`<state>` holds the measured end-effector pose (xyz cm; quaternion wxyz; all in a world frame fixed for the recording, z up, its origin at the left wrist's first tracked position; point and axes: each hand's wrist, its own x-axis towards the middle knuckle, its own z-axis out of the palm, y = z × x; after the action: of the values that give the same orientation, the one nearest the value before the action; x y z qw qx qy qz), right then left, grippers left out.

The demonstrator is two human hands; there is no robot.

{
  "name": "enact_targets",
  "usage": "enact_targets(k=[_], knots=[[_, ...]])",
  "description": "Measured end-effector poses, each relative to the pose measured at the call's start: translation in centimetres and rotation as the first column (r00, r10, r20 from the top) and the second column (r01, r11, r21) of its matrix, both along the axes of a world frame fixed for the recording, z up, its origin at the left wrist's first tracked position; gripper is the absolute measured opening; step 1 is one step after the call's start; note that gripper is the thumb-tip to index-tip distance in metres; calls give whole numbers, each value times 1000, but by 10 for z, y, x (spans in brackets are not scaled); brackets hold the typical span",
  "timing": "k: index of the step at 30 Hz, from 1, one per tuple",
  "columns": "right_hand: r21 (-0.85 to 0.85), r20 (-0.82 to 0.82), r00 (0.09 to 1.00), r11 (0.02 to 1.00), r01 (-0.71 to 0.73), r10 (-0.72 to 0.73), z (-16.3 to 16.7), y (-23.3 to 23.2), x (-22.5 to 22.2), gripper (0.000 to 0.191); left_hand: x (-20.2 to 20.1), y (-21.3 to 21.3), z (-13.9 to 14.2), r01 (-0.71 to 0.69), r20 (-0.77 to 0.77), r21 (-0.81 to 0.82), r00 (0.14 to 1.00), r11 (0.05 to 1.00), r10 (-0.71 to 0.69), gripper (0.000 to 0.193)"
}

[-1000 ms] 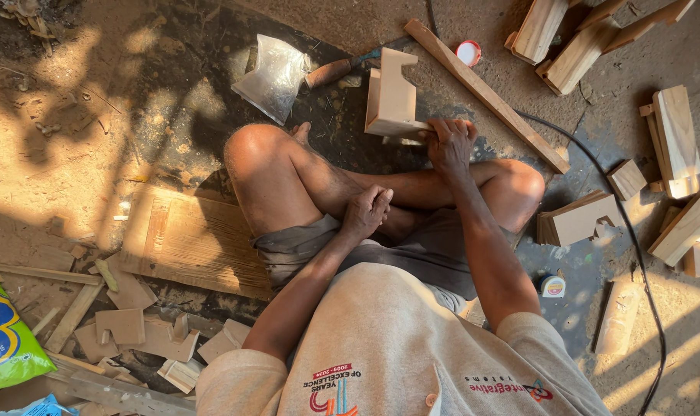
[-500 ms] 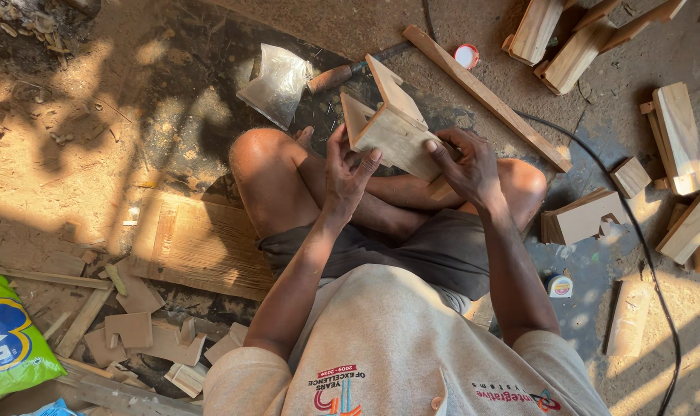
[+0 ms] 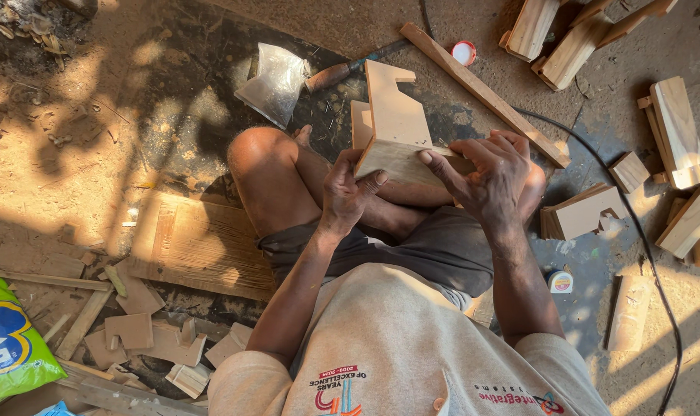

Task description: The person sits cross-legged on the ground among scattered wooden pieces and assembles small notched wooden components. They fit small wooden strips into cut slots on shaped boards, tap the joints with a hammer, and press pieces together by hand, working on one piece at a time.

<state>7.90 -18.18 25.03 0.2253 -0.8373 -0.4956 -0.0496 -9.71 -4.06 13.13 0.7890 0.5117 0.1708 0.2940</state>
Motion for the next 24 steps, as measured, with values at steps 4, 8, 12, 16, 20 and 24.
enact_targets(k=[4,8,12,16,20,24], knots=[[47,-51,999,999,-15,18,11,-5,-8,43,-3,2,-3,7,65,1,998,1000,-7,32],[78,-20,998,996,-51,52,20,-5,-15,37,-5,6,-3,44,101,-16,994,999,-42,28],[143,-11,992,982,-123,126,25,-3,-21,28,-9,10,-3,65,105,44,992,997,-70,29],[133,87,983,976,-171,160,28,-3,-23,28,-10,9,1,86,150,-5,985,996,-84,29],[181,120,972,958,-222,203,31,-1,-24,25,-13,8,10,134,237,-70,965,988,-114,27],[185,144,967,954,-236,211,39,-1,-31,21,-17,13,16,135,229,-15,965,991,-128,28]])
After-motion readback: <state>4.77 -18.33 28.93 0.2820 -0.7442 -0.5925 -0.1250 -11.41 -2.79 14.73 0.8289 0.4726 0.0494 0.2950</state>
